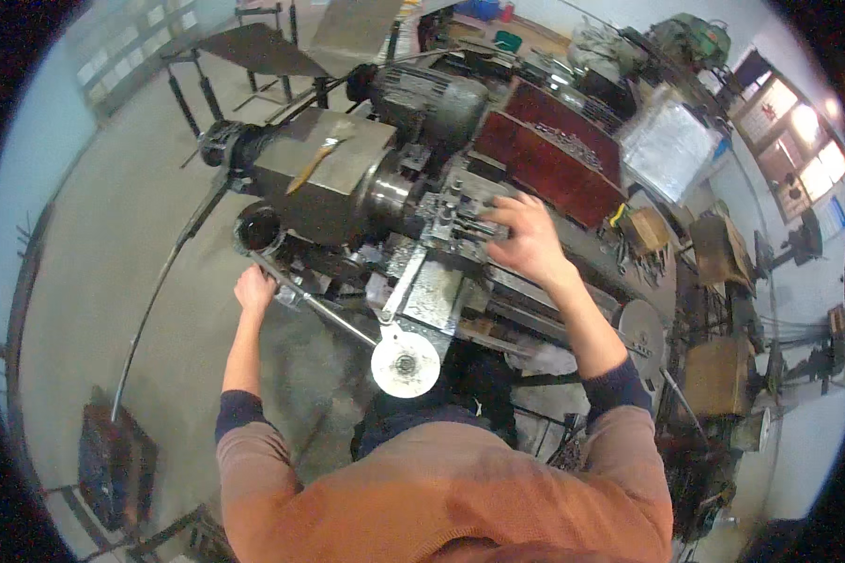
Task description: The person operates a metal lathe in a workshop, repeatedly loading small cylindrical metal parts into the chuck, machining them, and removing the finished pieces. The person uses both hands to manipulate the parts and machine controls, placing completed parts into a nearby container.
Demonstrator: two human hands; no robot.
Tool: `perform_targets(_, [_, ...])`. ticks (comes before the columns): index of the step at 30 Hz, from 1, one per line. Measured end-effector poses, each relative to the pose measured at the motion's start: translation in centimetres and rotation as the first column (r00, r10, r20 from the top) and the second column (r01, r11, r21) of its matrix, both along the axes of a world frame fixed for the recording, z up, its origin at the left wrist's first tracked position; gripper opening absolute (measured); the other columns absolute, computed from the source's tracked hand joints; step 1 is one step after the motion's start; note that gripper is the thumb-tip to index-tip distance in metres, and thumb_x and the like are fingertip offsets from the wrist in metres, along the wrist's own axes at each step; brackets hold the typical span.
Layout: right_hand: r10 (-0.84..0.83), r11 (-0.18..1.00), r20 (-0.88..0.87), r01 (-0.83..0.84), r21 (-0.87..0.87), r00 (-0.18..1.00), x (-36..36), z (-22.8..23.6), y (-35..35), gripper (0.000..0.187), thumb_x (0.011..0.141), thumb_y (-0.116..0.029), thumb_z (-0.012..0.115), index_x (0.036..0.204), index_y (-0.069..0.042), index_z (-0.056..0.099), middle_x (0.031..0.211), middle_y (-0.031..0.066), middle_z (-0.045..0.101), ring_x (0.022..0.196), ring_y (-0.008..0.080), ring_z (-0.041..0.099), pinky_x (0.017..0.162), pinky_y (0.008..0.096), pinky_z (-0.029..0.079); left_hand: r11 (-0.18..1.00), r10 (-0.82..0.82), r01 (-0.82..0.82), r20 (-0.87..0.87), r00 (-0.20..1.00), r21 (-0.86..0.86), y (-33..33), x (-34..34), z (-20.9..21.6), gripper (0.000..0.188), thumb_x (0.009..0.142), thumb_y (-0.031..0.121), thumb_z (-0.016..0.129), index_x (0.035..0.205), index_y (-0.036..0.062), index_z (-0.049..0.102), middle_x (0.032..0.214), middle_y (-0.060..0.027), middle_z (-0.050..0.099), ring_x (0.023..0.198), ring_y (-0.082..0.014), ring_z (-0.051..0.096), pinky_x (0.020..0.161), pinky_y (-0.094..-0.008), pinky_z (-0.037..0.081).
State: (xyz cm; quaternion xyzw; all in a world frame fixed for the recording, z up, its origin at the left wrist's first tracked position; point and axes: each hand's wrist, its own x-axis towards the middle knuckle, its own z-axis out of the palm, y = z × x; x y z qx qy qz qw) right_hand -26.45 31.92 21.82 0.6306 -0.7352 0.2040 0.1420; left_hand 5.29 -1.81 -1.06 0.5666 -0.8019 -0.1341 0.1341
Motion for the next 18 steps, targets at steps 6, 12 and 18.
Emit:
perform_targets(6, [-0.398, 0.917, 0.169, 0.395, 0.054, 0.902, -3.5, -3.8, 18.7, 0.031, 0.055, -0.011, 0.065, 0.085, -0.006, 0.065, 0.089, 0.0134, 0.062, 0.088, 0.0322, 0.056, 0.079, 0.0401, 0.043, 0.954, -0.283, 0.298, 0.433, 0.856, 0.035, -2.9, 0.2, -8.4, 0.024, 0.074, 0.027, 0.055, 0.085, 0.0094, 0.065, 0.09, -0.0132, 0.062, 0.089, -0.0287, 0.058, 0.077, -0.0396, 0.044])
perform_targets(12, [-0.741, 0.655, 0.33, 0.736, 0.17, 0.584, -4.6, -5.4, 32.3, 0.03, 0.059, -0.008, 0.057, 0.086, -0.001, 0.066, 0.078, 0.0173, 0.063, 0.077, 0.0291, 0.062, 0.072, 0.0312, 0.046, 0.986, -0.166, 0.163, 0.398, 0.902, 0.043, -3.6, 1.0, -5.5, 0.027, 0.073, 0.023, 0.058, 0.095, 0.0073, 0.059, 0.097, -0.0143, 0.061, 0.089, -0.0295, 0.059, 0.073, -0.0427, 0.046])
perform_targets(18, [-0.935, 0.339, 0.002, 0.89, 0.306, 0.355, -11.3, -13.8, 46.5, 0.042, 0.067, -0.02, 0.059, 0.107, -0.005, 0.059, 0.08, 0.0184, 0.063, 0.077, 0.0308, 0.061, 0.069, 0.0361, 0.048, 0.956, -0.036, 0.068, -0.116, 0.993, 0.284, -4.7, 10.7, -10.6, 0.043, 0.071, 0.014, 0.059, 0.111, 0.0019, 0.053, 0.09, -0.0202, 0.061, 0.082, -0.0298, 0.061, 0.071, -0.0394, 0.049])
